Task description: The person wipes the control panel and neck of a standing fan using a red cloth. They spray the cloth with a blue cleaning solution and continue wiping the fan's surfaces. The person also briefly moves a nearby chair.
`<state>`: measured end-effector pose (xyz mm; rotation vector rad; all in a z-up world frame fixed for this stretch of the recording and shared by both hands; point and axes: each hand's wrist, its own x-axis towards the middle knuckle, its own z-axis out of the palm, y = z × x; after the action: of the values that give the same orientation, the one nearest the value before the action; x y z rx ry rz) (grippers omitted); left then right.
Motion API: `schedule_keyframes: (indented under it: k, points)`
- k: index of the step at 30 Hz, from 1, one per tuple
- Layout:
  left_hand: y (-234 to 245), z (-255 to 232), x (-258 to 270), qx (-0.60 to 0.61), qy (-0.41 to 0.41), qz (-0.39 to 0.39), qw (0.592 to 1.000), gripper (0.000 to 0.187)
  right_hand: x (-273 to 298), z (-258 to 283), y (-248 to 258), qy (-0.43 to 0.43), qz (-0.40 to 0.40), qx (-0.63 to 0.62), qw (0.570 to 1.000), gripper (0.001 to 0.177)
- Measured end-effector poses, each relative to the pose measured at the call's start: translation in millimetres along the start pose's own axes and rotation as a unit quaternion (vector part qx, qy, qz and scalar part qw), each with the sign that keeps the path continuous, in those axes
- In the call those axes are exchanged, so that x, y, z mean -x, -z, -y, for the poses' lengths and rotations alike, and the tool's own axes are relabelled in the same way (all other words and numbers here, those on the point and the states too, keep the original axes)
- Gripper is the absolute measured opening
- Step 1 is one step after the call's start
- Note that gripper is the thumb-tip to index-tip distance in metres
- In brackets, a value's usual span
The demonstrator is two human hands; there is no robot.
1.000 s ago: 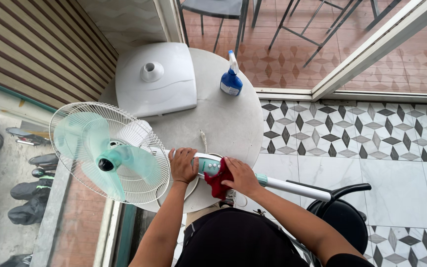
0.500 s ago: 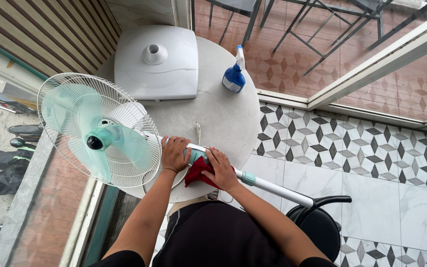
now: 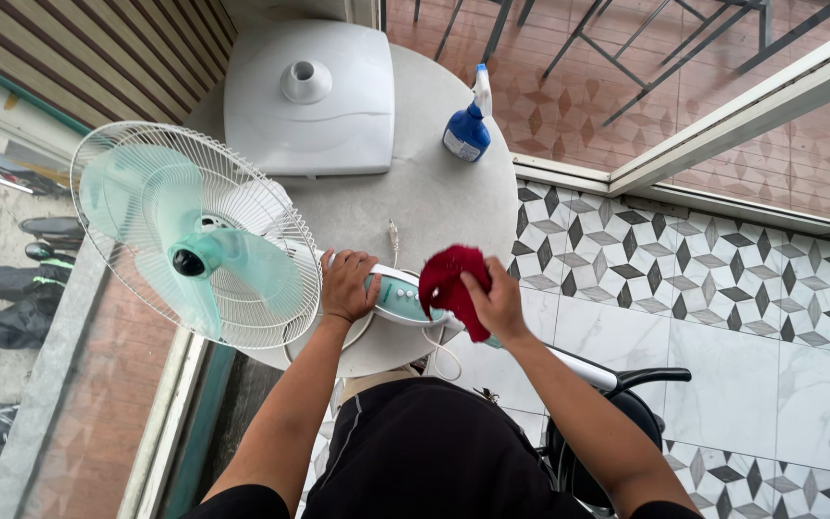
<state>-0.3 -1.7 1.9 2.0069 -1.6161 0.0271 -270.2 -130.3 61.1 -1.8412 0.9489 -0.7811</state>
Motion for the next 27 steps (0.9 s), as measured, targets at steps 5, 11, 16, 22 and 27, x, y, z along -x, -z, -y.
schedule_keyframes:
  k: [5,11,16,22,27]
  points:
    - [4.5,-2.0,-1.3,0.008,-0.001,0.003,1.0,0.031,-74.2,-38.1,-36.2,-0.05,-0.011,-0.061,0.997,0.038]
    - [4.5,-3.5,-5.3,-0.002,-0.007,-0.016,1.0,0.031,-159.0,-120.2,-44.0,-0.06,0.035,0.154,0.986,0.084]
    - [6.0,-5.8,-3.3,0.003,0.001,-0.008,1.0,0.029,-283.7,-126.1,-11.2,-0.025,-0.063,0.147,0.987,0.1]
    - [7.0,-7.8,-6.5,-0.006,0.003,-0.002,1.0,0.028,-319.0,-109.1,-19.3,-0.07,-0.02,-0.045,0.996,0.048]
    - [7.0,-6.8,-7.0,-0.004,0.001,0.014,1.0,0.03,-268.8,-84.8,-11.2,-0.023,-0.036,-0.032,0.999,0.028]
